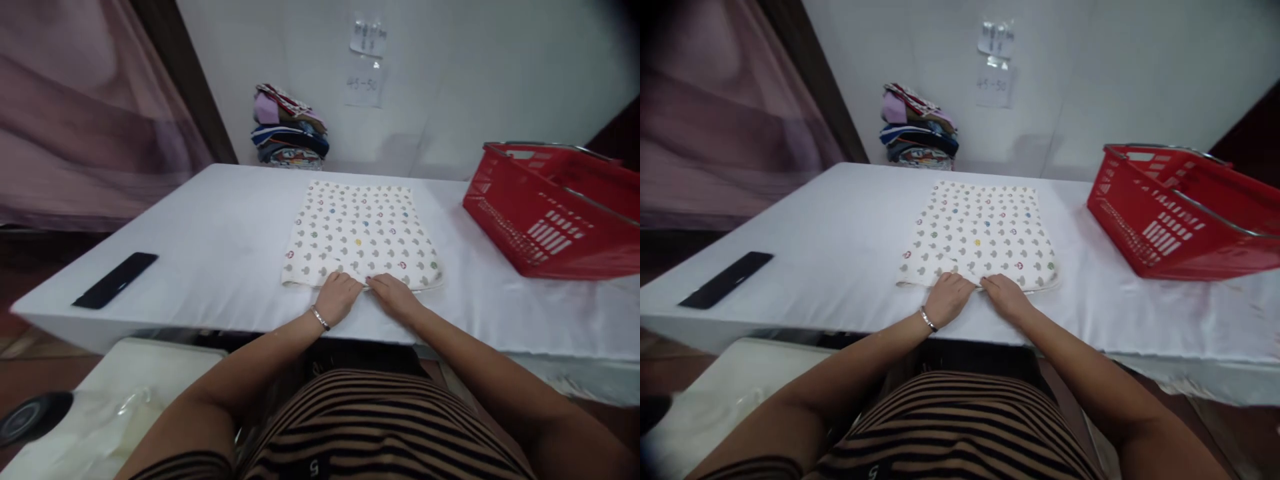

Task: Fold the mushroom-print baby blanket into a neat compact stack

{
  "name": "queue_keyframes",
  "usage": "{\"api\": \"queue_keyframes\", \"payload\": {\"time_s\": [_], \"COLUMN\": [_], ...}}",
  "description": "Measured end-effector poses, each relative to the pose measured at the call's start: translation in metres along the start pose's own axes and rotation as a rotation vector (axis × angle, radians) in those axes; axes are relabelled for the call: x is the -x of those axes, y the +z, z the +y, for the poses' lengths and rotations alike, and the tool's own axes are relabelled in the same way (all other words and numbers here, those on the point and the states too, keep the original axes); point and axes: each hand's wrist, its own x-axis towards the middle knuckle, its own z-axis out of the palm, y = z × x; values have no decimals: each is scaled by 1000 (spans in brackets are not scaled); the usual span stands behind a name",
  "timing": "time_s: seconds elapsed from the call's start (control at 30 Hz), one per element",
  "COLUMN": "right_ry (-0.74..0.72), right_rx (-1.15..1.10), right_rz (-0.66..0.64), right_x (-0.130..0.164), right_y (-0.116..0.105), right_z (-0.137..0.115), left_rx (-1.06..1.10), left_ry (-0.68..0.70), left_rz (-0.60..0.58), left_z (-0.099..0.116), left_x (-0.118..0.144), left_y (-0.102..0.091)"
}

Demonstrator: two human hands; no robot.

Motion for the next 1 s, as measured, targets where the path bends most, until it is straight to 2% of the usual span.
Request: {"api": "queue_keyframes", "payload": {"time_s": [0.2,0.43,0.7,0.8,0.9,1.0], "right_ry": [-80,-85,-72,-74,-76,-77], "right_rx": [40,54,52,41,40,53], "right_rz": [60,58,67,69,71,58], "right_x": [4,4,4,4,4,4], "right_y": [7,6,10,10,8,7], "right_z": [4,0,2,2,1,1], "left_rx": [-63,-66,-99,-86,-71,-76], "left_ry": [-44,-97,-306,-306,-243,-247], "left_rz": [-67,-66,-37,-9,34,25], "left_z": [4,4,1,1,0,-4], "left_x": [5,3,16,13,11,15], "left_y": [-3,-10,-6,-9,-10,-9]}}
